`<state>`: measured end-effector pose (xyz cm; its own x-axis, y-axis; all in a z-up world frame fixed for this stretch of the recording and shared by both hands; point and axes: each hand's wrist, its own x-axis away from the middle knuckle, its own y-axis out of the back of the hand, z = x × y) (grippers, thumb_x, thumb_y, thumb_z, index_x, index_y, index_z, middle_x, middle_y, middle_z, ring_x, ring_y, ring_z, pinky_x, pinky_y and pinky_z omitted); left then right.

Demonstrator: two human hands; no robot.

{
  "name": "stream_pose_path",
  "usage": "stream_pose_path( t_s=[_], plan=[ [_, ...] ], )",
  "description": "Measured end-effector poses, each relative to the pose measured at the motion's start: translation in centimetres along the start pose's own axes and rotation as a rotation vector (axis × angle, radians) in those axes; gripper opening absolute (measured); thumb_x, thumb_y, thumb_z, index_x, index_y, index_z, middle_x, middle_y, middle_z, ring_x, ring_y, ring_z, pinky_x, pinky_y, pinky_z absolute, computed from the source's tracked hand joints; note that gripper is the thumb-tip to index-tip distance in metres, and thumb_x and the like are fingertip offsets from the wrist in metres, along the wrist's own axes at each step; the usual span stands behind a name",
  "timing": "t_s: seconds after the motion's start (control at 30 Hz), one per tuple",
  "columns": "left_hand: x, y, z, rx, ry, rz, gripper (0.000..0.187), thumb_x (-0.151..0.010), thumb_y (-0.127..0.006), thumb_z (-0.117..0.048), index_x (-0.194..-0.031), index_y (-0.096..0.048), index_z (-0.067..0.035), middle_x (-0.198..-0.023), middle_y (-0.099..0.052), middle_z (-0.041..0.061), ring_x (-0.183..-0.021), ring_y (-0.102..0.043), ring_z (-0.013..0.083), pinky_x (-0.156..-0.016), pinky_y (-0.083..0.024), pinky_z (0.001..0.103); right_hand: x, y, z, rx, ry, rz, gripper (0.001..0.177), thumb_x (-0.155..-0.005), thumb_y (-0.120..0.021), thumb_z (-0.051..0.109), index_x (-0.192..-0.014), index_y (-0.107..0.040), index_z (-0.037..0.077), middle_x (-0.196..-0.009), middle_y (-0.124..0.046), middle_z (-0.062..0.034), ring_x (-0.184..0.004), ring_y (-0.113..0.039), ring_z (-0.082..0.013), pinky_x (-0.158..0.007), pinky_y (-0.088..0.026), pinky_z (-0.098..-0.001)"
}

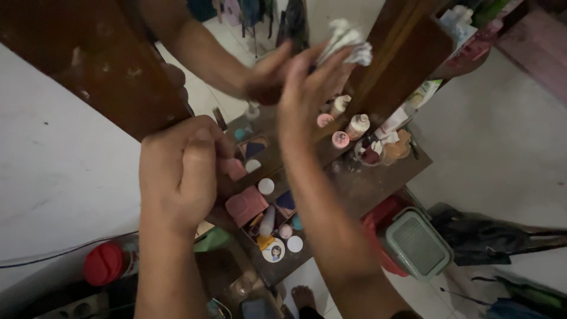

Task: The person cleans a wooden-framed mirror using a checkered cloth and a spray bottle. They wipe the mirror surface, fold the cloth, and spray the mirror before wiping again.

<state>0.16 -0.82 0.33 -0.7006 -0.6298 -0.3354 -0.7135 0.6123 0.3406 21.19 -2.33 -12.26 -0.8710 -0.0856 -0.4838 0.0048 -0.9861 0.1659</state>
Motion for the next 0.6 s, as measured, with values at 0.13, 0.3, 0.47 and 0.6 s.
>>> stream_pose_path(
  t_s=[0.13, 0.3, 0.47, 0.6],
  plan=[
    [-0.1, 0.1, 0.2, -0.05, -0.048, 0.006, 0.042, -0.095, -0.04, -0.028, -0.075, -0.064, 0.0, -0.062, -0.068, 0.007, -0.058, -0.07, 0.0161, -0.058, -0.052, 0.029, 5.9, -1.5, -2.0, 0.05, 0.148, 0.121, 0.116, -0.096, -0.033, 0.081, -0.166, 0.009, -0.001, -0.17, 0.016, -0.0381, -0.161, 0.015, -0.052, -0.129, 0.003, -0.0619],
    [-0.2, 0.2, 0.4, -0.088, -0.074, 0.013, 0.042, -0.095, -0.041, -0.029, -0.077, -0.066, 0.0, -0.064, -0.069, 0.007, -0.059, -0.068, 0.0163, -0.059, -0.051, 0.03, 12.3, -3.7, -10.9, 0.112, 0.165, 0.286, 0.095, -0.106, -0.049, 0.052, -0.162, -0.005, -0.011, -0.167, -0.005, -0.0446, -0.159, 0.001, -0.0567, -0.131, -0.005, -0.0607],
    [-0.3, 0.2, 0.4, -0.077, -0.016, 0.019, 0.042, -0.092, -0.04, -0.029, -0.076, -0.067, 0.0, -0.062, -0.069, 0.008, -0.056, -0.066, 0.0166, -0.056, -0.051, 0.03, 12.8, -6.0, -20.6, 0.131, -0.309, 0.178, 0.087, -0.1, -0.048, 0.043, -0.163, -0.011, -0.006, -0.168, -0.015, -0.0318, -0.158, -0.01, -0.0457, -0.128, -0.008, -0.0565],
    [-0.3, 0.3, 0.4, -0.04, -0.026, 0.04, 0.041, -0.09, -0.04, -0.028, -0.075, -0.067, -0.001, -0.064, -0.07, 0.008, -0.057, -0.066, 0.0163, -0.055, -0.051, 0.029, 9.9, -6.4, -28.2, 0.115, -0.466, -0.057, 0.083, -0.105, -0.038, 0.055, -0.165, -0.012, 0.004, -0.172, -0.001, -0.0251, -0.159, 0.0, -0.0421, -0.119, 0.003, -0.0608]
  ],
)
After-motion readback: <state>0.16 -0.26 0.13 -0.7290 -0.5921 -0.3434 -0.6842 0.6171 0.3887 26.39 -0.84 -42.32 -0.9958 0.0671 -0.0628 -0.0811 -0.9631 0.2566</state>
